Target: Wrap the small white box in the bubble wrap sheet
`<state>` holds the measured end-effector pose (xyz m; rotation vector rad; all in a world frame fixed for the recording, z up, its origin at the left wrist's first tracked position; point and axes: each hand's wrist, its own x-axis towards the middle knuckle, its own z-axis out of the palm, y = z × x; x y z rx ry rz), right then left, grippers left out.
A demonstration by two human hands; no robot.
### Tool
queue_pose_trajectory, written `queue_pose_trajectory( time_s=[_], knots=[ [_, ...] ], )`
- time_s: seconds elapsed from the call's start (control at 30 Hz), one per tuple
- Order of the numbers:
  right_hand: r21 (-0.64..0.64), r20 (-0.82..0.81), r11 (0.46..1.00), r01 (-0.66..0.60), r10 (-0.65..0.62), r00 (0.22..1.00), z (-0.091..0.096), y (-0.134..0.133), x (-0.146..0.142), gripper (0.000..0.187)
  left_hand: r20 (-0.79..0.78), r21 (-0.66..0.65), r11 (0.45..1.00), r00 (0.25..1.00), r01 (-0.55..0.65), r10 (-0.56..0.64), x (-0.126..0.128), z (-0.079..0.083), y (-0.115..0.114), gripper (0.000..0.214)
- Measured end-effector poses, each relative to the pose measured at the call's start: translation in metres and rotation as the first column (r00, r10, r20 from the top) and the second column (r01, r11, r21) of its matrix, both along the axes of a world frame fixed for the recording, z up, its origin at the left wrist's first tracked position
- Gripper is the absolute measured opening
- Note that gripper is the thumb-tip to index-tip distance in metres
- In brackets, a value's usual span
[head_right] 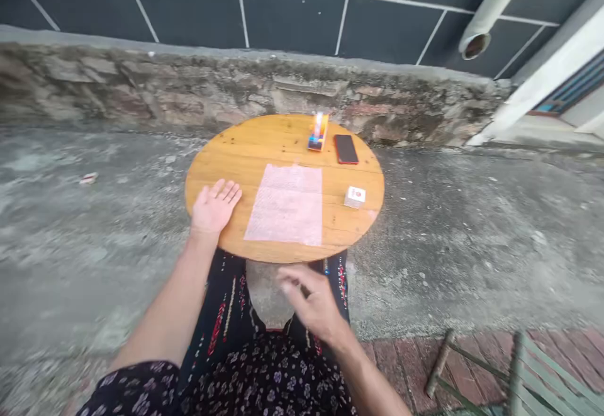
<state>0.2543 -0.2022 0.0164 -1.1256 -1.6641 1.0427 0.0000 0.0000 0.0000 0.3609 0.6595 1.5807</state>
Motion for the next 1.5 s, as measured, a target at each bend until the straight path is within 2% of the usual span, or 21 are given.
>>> queue_pose_trajectory(
  time_s=[0.03, 0.07, 0.1, 0.13, 0.17, 0.23, 0.3, 0.4, 0.53, 0.6, 0.7, 0.77, 0.8, 0.87, 1.0, 1.17, 1.33, 1.5],
  knots=[
    [0.047, 0.035, 0.983, 0.177, -0.179, 0.983, 0.009, 0.007, 0.02, 0.02, -0.018, 0.012, 1.0, 1.0, 0.007, -0.006, 0.0, -0.001, 0.0, 0.033],
    [0.109, 0.068, 0.935, 0.338, -0.347, 0.936, 0.017, 0.018, 0.041, 0.02, -0.034, 0.011, 1.0, 0.999, 0.002, -0.002, 0.0, -0.002, 0.0, 0.033],
    [0.189, 0.081, 0.857, 0.479, -0.499, 0.863, 0.023, 0.03, 0.062, 0.02, -0.046, 0.015, 1.0, 0.999, 0.001, 0.0, 0.001, -0.003, -0.001, 0.031],
    [0.251, 0.097, 0.784, 0.568, -0.605, 0.791, 0.026, 0.046, 0.081, 0.023, -0.055, 0.019, 1.0, 0.999, 0.002, -0.001, 0.001, -0.003, -0.001, 0.03],
    [0.291, 0.145, 0.749, 0.596, -0.65, 0.746, 0.027, 0.062, 0.1, 0.029, -0.064, 0.018, 1.0, 0.998, 0.0, 0.001, 0.002, -0.003, -0.001, 0.029],
    [0.331, 0.226, 0.74, 0.585, -0.664, 0.713, 0.024, 0.098, 0.13, 0.048, -0.085, 0.004, 1.0, 0.996, -0.01, 0.01, 0.003, -0.002, -0.001, 0.027],
    [0.335, 0.292, 0.771, 0.542, -0.632, 0.718, 0.017, 0.129, 0.148, 0.067, -0.105, -0.016, 1.0, 0.994, -0.024, 0.022, 0.004, 0.0, -0.001, 0.025],
    [0.306, 0.374, 0.833, 0.461, -0.551, 0.746, 0.008, 0.157, 0.158, 0.072, -0.133, -0.011, 1.0, 0.991, -0.028, 0.027, 0.007, 0.002, -0.001, 0.02],
    [0.231, 0.387, 0.856, 0.463, -0.517, 0.764, 0.01, 0.163, 0.152, 0.058, -0.242, 0.073, 0.997, 0.97, -0.02, 0.037, 0.015, 0.002, -0.005, 0.015],
    [0.197, 0.351, 0.86, 0.47, -0.51, 0.786, 0.015, 0.16, 0.142, 0.056, -0.395, 0.12, 0.993, 0.917, -0.013, 0.06, 0.02, 0.0, -0.009, 0.013],
    [0.192, 0.285, 0.894, 0.405, -0.446, 0.848, 0.024, 0.158, 0.116, 0.055, -0.691, 0.183, 0.979, 0.719, 0.085, 0.067, 0.028, -0.004, -0.015, 0.016],
    [0.209, 0.262, 0.916, 0.341, -0.389, 0.883, 0.029, 0.161, 0.094, 0.053, -0.804, 0.224, 0.958, 0.589, 0.176, 0.08, 0.032, -0.007, -0.017, 0.02],
    [0.228, 0.264, 0.926, 0.3, -0.355, 0.897, 0.032, 0.163, 0.082, 0.052, -0.83, 0.249, 0.946, 0.55, 0.208, 0.097, 0.033, -0.007, -0.017, 0.021],
    [0.236, 0.275, 0.947, 0.217, -0.28, 0.92, 0.036, 0.168, 0.062, 0.053, -0.861, 0.3, 0.92, 0.487, 0.251, 0.147, 0.035, -0.009, -0.017, 0.023],
    [0.234, 0.285, 0.958, 0.165, -0.23, 0.931, 0.039, 0.174, 0.036, 0.054, -0.916, 0.358, 0.869, 0.31, 0.343, 0.255, 0.036, -0.011, -0.015, 0.023],
    [0.227, 0.303, 0.964, 0.138, -0.204, 0.931, 0.029, 0.179, 0.024, 0.056, -0.927, 0.376, 0.832, 0.166, 0.407, 0.337, 0.035, -0.009, -0.015, 0.019],
    [0.224, 0.317, 0.961, 0.159, -0.226, 0.921, 0.017, 0.186, 0.014, 0.054, -0.903, 0.344, 0.802, -0.062, 0.488, 0.425, 0.033, -0.008, -0.016, 0.019],
    [0.24, 0.338, 0.963, 0.124, -0.203, 0.919, 0.01, 0.192, 0.008, 0.054, -0.861, 0.366, 0.774, -0.129, 0.516, 0.493, 0.031, -0.015, -0.012, 0.02]
  ],
)
